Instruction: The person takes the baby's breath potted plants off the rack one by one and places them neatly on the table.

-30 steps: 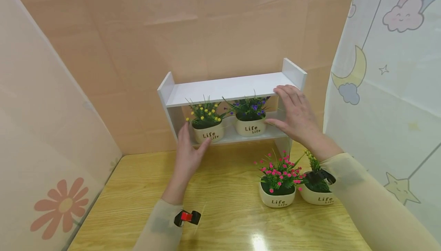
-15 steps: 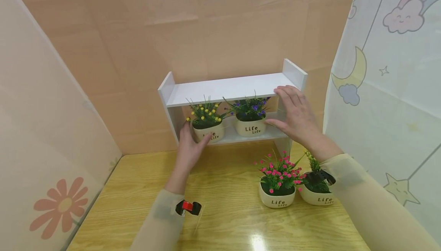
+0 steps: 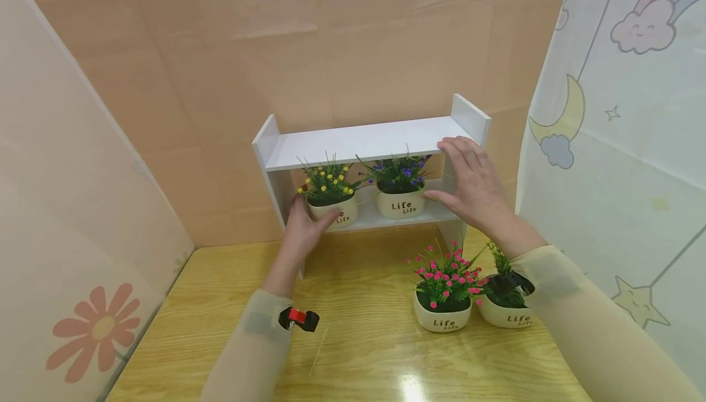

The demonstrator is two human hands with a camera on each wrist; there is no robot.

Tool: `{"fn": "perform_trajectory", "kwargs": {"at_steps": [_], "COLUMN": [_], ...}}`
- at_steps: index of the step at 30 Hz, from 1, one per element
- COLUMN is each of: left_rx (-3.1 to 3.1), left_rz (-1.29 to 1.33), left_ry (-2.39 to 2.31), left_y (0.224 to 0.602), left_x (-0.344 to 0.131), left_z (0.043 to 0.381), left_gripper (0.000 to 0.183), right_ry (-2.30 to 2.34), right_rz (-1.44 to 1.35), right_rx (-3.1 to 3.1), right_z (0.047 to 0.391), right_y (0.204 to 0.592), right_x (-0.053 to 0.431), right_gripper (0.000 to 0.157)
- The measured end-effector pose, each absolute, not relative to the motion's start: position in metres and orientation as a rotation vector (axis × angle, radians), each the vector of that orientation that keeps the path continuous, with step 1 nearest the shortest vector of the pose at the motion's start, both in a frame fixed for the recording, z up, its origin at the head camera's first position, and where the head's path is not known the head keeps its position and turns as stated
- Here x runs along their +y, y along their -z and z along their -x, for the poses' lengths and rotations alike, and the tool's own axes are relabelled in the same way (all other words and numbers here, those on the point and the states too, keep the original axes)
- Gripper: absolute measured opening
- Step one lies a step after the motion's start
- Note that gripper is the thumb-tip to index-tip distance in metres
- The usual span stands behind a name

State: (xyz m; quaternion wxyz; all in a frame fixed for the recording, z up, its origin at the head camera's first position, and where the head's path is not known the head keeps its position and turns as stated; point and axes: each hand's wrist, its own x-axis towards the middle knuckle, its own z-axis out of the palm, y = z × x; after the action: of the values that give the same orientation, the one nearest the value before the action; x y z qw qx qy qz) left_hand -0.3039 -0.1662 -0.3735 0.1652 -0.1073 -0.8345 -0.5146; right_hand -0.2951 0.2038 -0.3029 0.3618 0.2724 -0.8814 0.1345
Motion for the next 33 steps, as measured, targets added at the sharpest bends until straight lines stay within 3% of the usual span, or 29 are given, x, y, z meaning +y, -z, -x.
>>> {"fn": "perform_trajectory", "kwargs": {"at_steps": [22,33], "left_rx": [-2.452,-2.423], "left_rz": [0.244,0.245], "left_ry": [1.623,1.662], "left_y": [0.368,0.370], "left_x": [-0.168,-0.170], "left_z": [0.304,0.299], "left_gripper": [0.097,0.108], "right_ry": [-0.335,-0.351], "right_rz": [-0.683,-0.674], "right_rx": [-2.300,-2.301], "right_z": [0.294,0.293], "right_y": [0.302,0.303], "right_x": [0.203,0.202], "right_gripper": [0.105,0.106]}}
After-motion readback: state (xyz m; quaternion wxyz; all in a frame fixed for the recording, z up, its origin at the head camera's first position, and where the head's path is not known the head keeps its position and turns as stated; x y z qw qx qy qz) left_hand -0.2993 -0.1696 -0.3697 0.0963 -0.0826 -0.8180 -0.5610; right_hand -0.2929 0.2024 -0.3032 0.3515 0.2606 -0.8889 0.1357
